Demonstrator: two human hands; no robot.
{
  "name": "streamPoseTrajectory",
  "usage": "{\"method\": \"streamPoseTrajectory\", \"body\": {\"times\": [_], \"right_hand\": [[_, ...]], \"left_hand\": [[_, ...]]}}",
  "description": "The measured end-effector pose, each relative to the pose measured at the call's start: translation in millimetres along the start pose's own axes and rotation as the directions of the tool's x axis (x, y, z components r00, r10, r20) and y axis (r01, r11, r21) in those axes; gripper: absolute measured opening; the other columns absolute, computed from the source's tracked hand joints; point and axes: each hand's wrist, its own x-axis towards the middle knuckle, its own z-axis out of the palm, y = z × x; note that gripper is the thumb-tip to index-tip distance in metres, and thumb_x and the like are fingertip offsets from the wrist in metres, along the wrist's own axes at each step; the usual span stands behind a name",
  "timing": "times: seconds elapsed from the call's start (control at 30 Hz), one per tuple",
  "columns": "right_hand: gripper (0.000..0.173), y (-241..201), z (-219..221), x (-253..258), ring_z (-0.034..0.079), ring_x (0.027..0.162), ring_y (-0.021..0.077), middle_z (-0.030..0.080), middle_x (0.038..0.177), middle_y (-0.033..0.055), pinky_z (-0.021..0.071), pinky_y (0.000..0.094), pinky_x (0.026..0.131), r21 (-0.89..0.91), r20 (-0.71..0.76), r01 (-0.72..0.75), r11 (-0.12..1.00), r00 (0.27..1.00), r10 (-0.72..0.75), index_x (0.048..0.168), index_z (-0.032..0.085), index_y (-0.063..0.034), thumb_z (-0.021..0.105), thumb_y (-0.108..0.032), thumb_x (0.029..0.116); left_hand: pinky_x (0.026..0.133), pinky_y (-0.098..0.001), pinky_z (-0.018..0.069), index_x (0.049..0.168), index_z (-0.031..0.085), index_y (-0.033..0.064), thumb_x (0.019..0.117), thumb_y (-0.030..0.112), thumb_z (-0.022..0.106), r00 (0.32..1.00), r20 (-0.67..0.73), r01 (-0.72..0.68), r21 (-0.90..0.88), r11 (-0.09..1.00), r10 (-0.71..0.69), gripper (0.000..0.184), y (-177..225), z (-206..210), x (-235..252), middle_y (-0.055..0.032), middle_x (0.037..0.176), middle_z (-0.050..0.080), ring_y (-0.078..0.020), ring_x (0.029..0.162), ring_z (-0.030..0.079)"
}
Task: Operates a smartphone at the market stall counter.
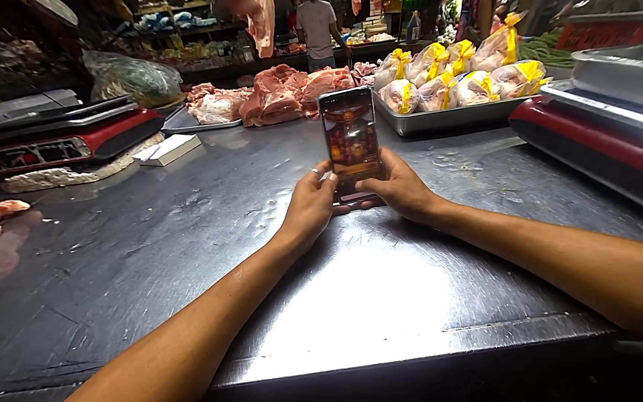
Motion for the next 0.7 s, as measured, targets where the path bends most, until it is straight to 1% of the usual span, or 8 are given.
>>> {"method": "streamPoseTrajectory", "body": {"times": [0.13, 0.23, 0.37, 0.43, 0.5, 0.6, 0.63, 0.7], "right_hand": [[0.045, 0.2, 0.2, 0.3, 0.074, 0.094, 0.0232, 0.070, 0.113, 0.0123, 0.0653, 0.0392, 0.072, -0.005, 0.006, 0.006, 1.000, 1.000, -0.006, 0.134, 0.049, -0.0088, 0.067, -0.002, 0.0935], [0.047, 2.6, -0.8, -1.3, 0.072, 0.098, 0.0163, 0.071, 0.112, 0.0087, 0.0615, 0.0346, 0.085, -0.075, 0.034, 0.091, 0.993, 0.995, -0.089, 0.135, 0.048, -0.0093, 0.067, -0.005, 0.0921], [0.061, -5.8, -0.3, -9.8, 0.072, 0.100, 0.0154, 0.069, 0.120, 0.0085, 0.0600, 0.0340, 0.086, -0.208, 0.018, 0.107, 0.972, 0.994, -0.106, 0.151, 0.037, -0.0149, 0.065, -0.013, 0.0969], [0.076, -6.7, -3.3, -7.7, 0.069, 0.105, 0.0230, 0.058, 0.137, 0.0141, 0.0594, 0.0406, 0.084, -0.311, -0.045, 0.136, 0.941, 0.987, -0.157, 0.160, 0.025, -0.0163, 0.066, -0.019, 0.0960], [0.085, -6.9, -5.7, -5.2, 0.063, 0.117, 0.0276, 0.044, 0.151, 0.0176, 0.0576, 0.0435, 0.085, -0.430, -0.100, 0.198, 0.881, 0.959, -0.265, 0.163, 0.020, -0.0165, 0.068, -0.026, 0.0936], [0.082, -5.5, -5.4, -4.1, 0.040, 0.145, 0.0300, 0.024, 0.165, 0.0197, 0.0473, 0.0444, 0.108, -0.596, -0.005, 0.399, 0.697, 0.866, -0.500, 0.161, 0.033, -0.0146, 0.072, -0.031, 0.0903], [0.079, -5.0, -4.0, -3.5, 0.032, 0.149, 0.0326, 0.019, 0.166, 0.0214, 0.0403, 0.0473, 0.115, -0.624, 0.045, 0.445, 0.642, 0.840, -0.540, 0.159, 0.038, -0.0166, 0.072, -0.034, 0.0897], [0.073, -3.7, -0.1, -3.2, 0.025, 0.152, 0.0372, 0.013, 0.168, 0.0234, 0.0329, 0.0526, 0.119, -0.670, 0.109, 0.481, 0.566, 0.817, -0.566, 0.155, 0.047, -0.0215, 0.072, -0.041, 0.0892]], "left_hand": [[0.074, -0.0379, 0.0642, 0.138, 0.053, 0.0073, 0.1118, 0.012, 0.040, 1.000, -0.009, 0.003, -0.002, 1.000, -0.003, 0.029, 0.4, 0.3, -0.4, -0.0136, 0.109, 0.071, -0.0215, 0.088, 0.075], [0.075, -0.0401, 0.0645, 0.137, 0.051, 0.0075, 0.1118, 0.012, 0.040, 0.999, -0.031, 0.029, -0.042, 0.999, -0.031, 0.028, 0.3, 1.3, -0.4, -0.0141, 0.107, 0.071, -0.0229, 0.088, 0.075], [0.075, -0.0412, 0.0641, 0.138, 0.049, 0.0083, 0.1121, 0.013, 0.039, 0.997, -0.050, 0.061, -0.099, 0.993, -0.067, 0.029, 0.2, 1.5, -1.1, -0.0153, 0.109, 0.070, -0.0244, 0.089, 0.074], [0.076, -0.0409, 0.0638, 0.139, 0.049, 0.0084, 0.1121, 0.013, 0.039, 0.996, -0.052, 0.061, -0.107, 0.992, -0.066, 0.029, 0.2, 1.6, -1.2, -0.0155, 0.110, 0.070, -0.0241, 0.090, 0.074], [0.077, -0.0413, 0.0635, 0.140, 0.048, 0.0088, 0.1122, 0.013, 0.039, 0.997, -0.046, 0.062, -0.105, 0.993, -0.067, 0.030, 0.5, 1.6, -1.2, -0.0159, 0.112, 0.069, -0.0241, 0.092, 0.074], [0.075, -0.0405, 0.0635, 0.138, 0.050, 0.0095, 0.1120, 0.014, 0.040, 0.996, -0.052, 0.063, -0.097, 0.993, -0.069, 0.029, -0.5, 1.8, -0.5, -0.0152, 0.111, 0.069, -0.0236, 0.090, 0.074], [0.075, -0.0401, 0.0635, 0.138, 0.051, 0.0092, 0.1119, 0.013, 0.040, 0.996, -0.052, 0.062, -0.098, 0.993, -0.067, 0.028, -0.4, 2.0, -0.5, -0.0148, 0.109, 0.069, -0.0231, 0.088, 0.074], [0.075, -0.0386, 0.0631, 0.137, 0.051, 0.0088, 0.1119, 0.013, 0.040, 0.997, -0.049, 0.060, -0.098, 0.993, -0.065, 0.028, 0.6, 2.8, -1.5, -0.0142, 0.107, 0.069, -0.0218, 0.087, 0.073]]}}
